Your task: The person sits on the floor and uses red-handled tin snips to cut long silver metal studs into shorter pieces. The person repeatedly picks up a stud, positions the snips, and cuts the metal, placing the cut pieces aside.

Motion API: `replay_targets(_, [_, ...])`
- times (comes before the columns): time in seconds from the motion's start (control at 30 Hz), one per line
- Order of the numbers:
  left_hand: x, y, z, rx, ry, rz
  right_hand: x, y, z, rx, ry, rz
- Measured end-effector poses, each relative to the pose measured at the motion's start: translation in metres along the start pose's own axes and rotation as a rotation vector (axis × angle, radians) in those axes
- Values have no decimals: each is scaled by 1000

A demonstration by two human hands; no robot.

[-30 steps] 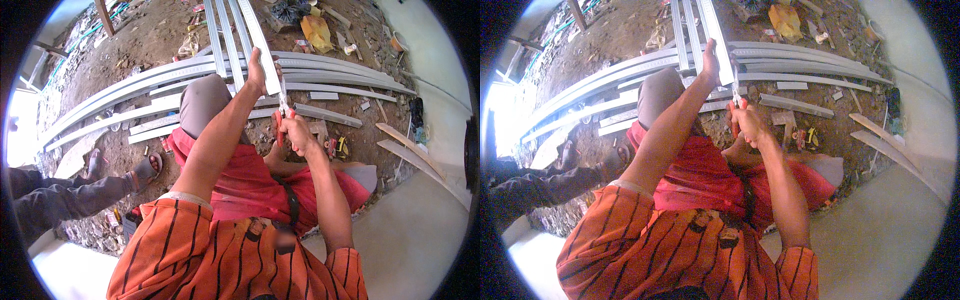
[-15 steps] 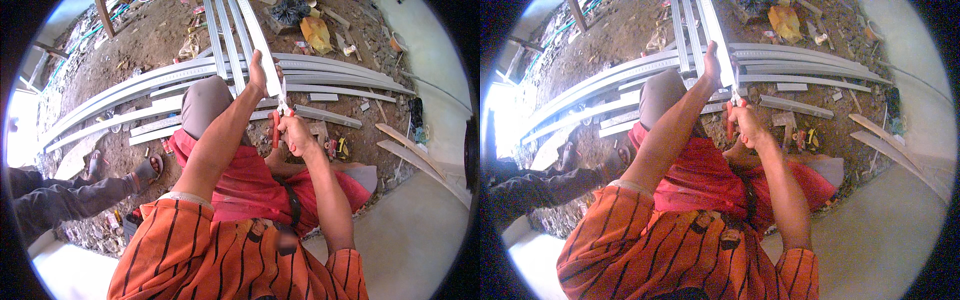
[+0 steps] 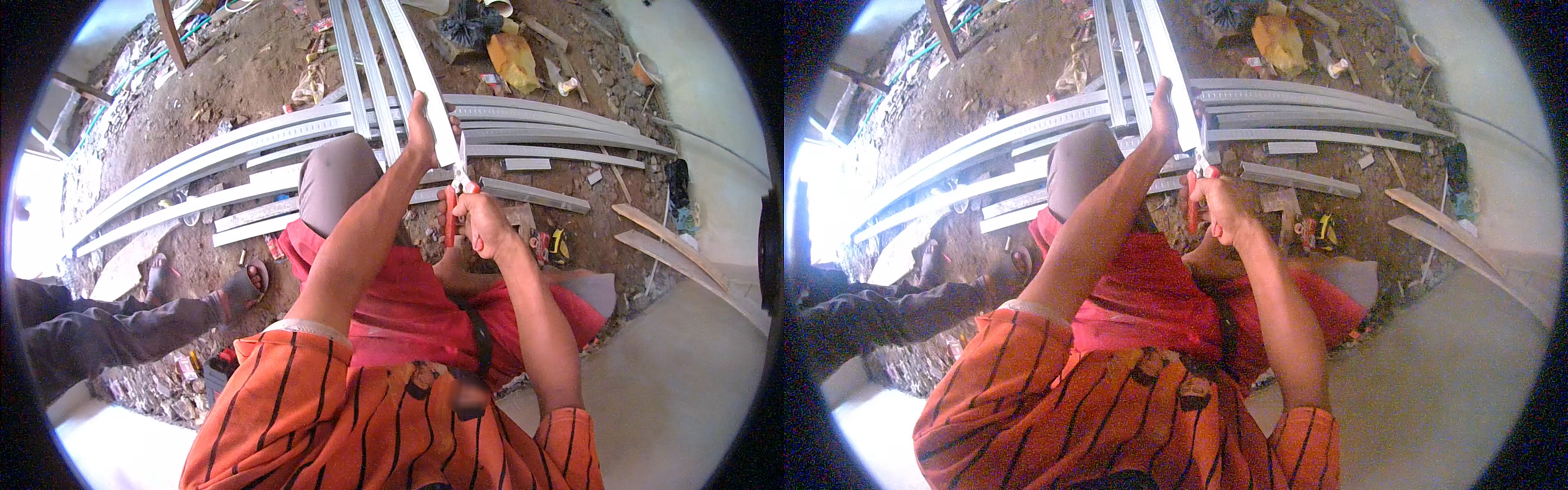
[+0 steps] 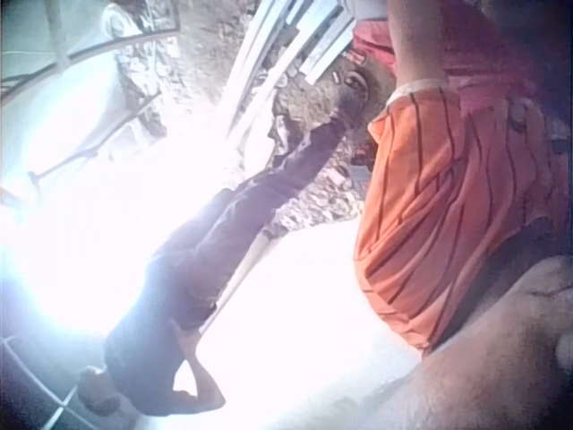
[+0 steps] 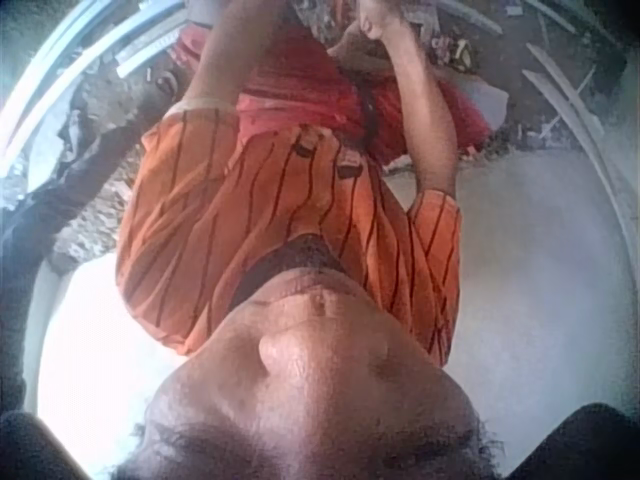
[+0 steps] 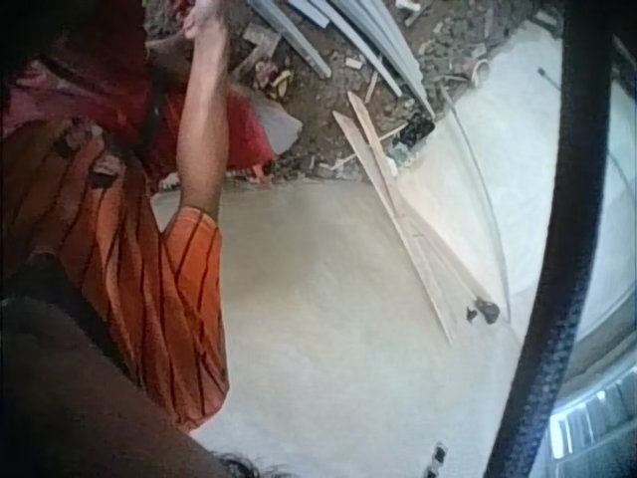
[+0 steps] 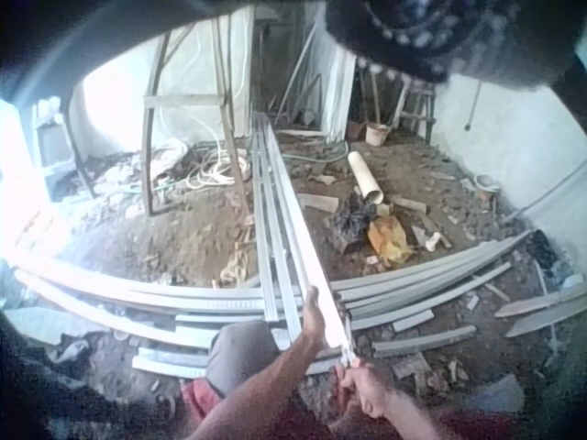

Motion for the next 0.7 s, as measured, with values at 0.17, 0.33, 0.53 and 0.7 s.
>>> replay_targets(0.17, [-1,1,-4,-14,-72,-33,5,-3,7,-17,-59,5])
replay_targets(0.33, [4,4,-4,-28,-72,-26,-12,8,-6,-75,-99,14])
replay_targets(0.53, [7,-2,-5,-104,-8,53,-2,-4,1,-121,-237,3])
replay_targets(0.7, [0,-3,3,-103,121,-33,-31,-16,-9,-94,-134,93])
Point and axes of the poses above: each hand's wrist, its own y-axis towards the middle knuckle, its own z-axis out of the palm, x = y × z, the point moved 1 cm from there along y, towards the middle knuckle, and after that the axes turned 1 degree about -y, right-handed, at the moved point
